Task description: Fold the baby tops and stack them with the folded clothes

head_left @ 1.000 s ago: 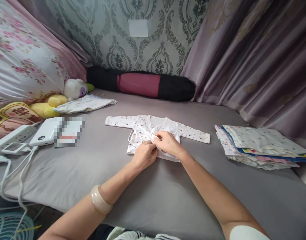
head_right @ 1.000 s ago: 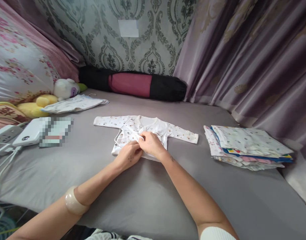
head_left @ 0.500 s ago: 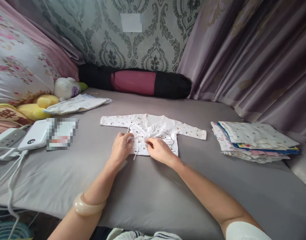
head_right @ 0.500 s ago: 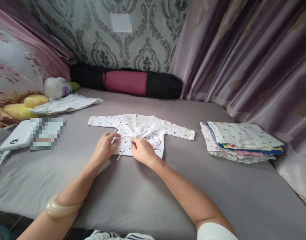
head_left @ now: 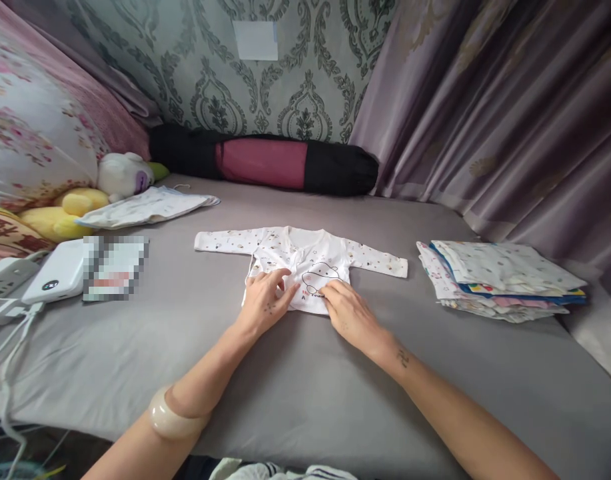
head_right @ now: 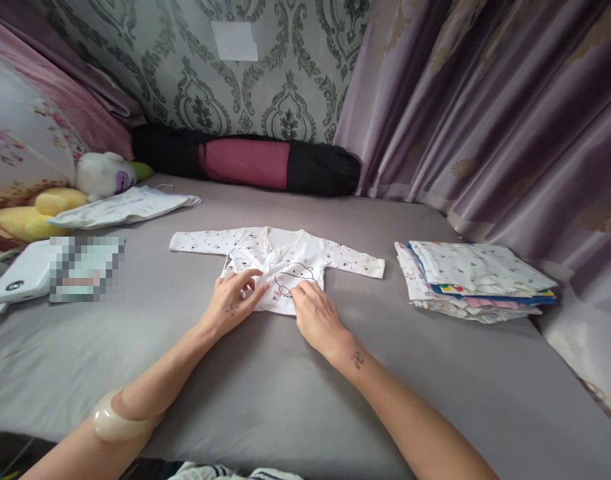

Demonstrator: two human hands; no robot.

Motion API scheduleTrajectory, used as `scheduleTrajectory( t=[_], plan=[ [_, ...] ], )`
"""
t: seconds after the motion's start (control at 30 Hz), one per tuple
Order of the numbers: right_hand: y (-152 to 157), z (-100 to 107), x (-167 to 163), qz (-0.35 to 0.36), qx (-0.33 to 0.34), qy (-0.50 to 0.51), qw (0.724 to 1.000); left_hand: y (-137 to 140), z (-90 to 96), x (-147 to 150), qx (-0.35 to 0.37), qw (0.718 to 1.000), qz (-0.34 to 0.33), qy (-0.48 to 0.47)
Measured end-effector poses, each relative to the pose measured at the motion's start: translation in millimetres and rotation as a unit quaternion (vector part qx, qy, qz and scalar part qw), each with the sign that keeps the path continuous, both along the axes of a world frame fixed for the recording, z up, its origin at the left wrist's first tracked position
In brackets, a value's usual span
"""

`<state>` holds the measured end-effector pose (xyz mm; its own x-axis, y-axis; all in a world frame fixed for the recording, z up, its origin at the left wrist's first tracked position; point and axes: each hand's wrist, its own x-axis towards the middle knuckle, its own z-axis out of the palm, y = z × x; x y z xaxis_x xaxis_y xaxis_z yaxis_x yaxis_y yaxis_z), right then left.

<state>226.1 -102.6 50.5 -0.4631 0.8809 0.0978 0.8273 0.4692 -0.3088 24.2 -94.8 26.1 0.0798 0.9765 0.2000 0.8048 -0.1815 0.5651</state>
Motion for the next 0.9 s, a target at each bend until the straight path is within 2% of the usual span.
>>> scheduleTrajectory(
  t=[0.1, 0.2, 0.37, 0.57, 0.73, 0.9],
  plan=[
    [9.3, 2.4, 8.1, 0.000, -0.037, -0.012, 0.999, 3.3, -4.4, -0.9, -0.006, 1.000, -0.003, 0.003],
    [29.7, 11.8, 1.7, -0.015, -0.057, 0.016, 0.998, 5.4, -3.2, -3.3, 0.000, 1.000, 0.013, -0.011],
    [89.2, 18.5, -31.2, -0.049, -0.060, 0.055, 0.995, 5.5, 2.9, -9.2, 0.022, 0.998, 0.052, 0.018],
    [155.5, 4.6, -74.1, -0.125, -0.102, -0.002, 0.987, 9.3, -3.4, -15.6, 0.053, 0.995, 0.051, 0.070],
    [178.8, -4.2, -89.1, -0.161, -0.154, -0.038, 0.974, 13.3, -19.8, -22.5, 0.091, 0.987, 0.002, 0.135],
    [185.1, -6.0, -90.8, -0.143, -0.171, -0.057, 0.973, 14.0, -30.6, -21.9, 0.068, 0.982, -0.006, 0.177]
  ],
)
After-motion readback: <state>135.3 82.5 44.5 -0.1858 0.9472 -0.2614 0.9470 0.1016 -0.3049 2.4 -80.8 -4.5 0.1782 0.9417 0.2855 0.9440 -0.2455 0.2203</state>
